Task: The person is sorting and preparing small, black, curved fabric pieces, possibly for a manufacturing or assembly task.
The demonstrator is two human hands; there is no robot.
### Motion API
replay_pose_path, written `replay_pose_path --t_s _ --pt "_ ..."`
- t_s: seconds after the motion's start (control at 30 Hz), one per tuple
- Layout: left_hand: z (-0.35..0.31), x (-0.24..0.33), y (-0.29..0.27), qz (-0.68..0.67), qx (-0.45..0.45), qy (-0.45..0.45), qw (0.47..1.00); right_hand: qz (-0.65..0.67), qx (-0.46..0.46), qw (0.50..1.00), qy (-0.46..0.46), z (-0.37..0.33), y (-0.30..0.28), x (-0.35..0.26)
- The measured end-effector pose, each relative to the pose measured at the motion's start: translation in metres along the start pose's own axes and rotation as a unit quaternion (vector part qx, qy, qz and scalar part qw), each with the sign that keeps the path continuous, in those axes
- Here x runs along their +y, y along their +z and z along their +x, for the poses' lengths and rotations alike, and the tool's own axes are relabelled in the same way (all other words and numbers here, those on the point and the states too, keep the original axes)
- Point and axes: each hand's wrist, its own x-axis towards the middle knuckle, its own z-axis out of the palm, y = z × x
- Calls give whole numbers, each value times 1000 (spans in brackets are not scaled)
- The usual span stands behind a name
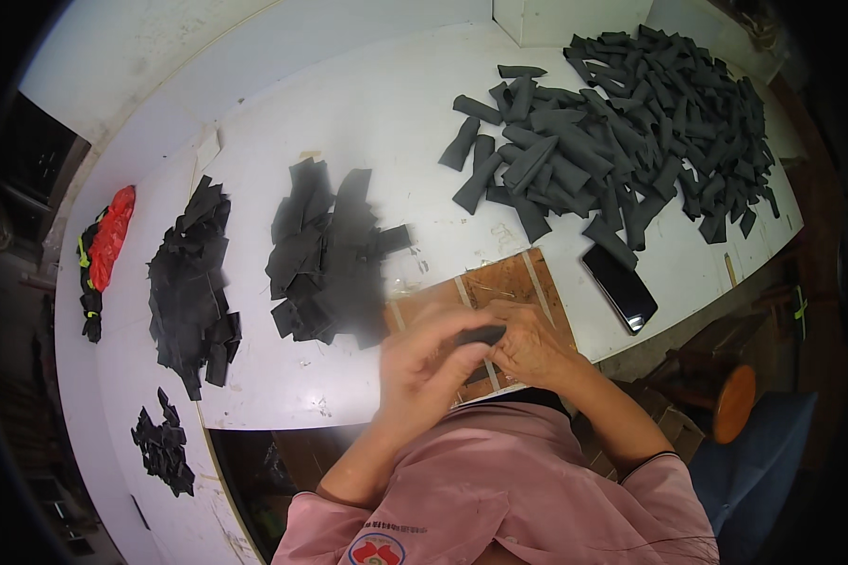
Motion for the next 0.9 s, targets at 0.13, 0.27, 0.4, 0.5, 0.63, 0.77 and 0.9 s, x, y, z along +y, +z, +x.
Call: replay_pose_path --t_s 0.13,0.27,0.4,0.5,0.63,0.77,0.9 --pt "-6 -5 -2 -168 49 57 983 -88 -58 992 -63 11 -21 -13" --pt "-8 -13 -9 -376 130 -4 917 -115 -53 991 -33 16 -19 -23" --pt "-8 -18 -6 -292 99 -15 951 -78 -60 995 19 4 -7 -16" --pt "-10 -14 -6 -224 128 -27 966 -59 -83 994 34 3 -22 -16" --pt "-19 -32 -18 -266 174 -38 947 -133 109 983 69 -30 -49 14" --pt "-33 -67 -32 -217 195 -138 946 -433 187 844 254 -89 -91 85" --pt "-50 -104 -40 -221 228 -256 913 -368 52 833 410 -112 -93 111"
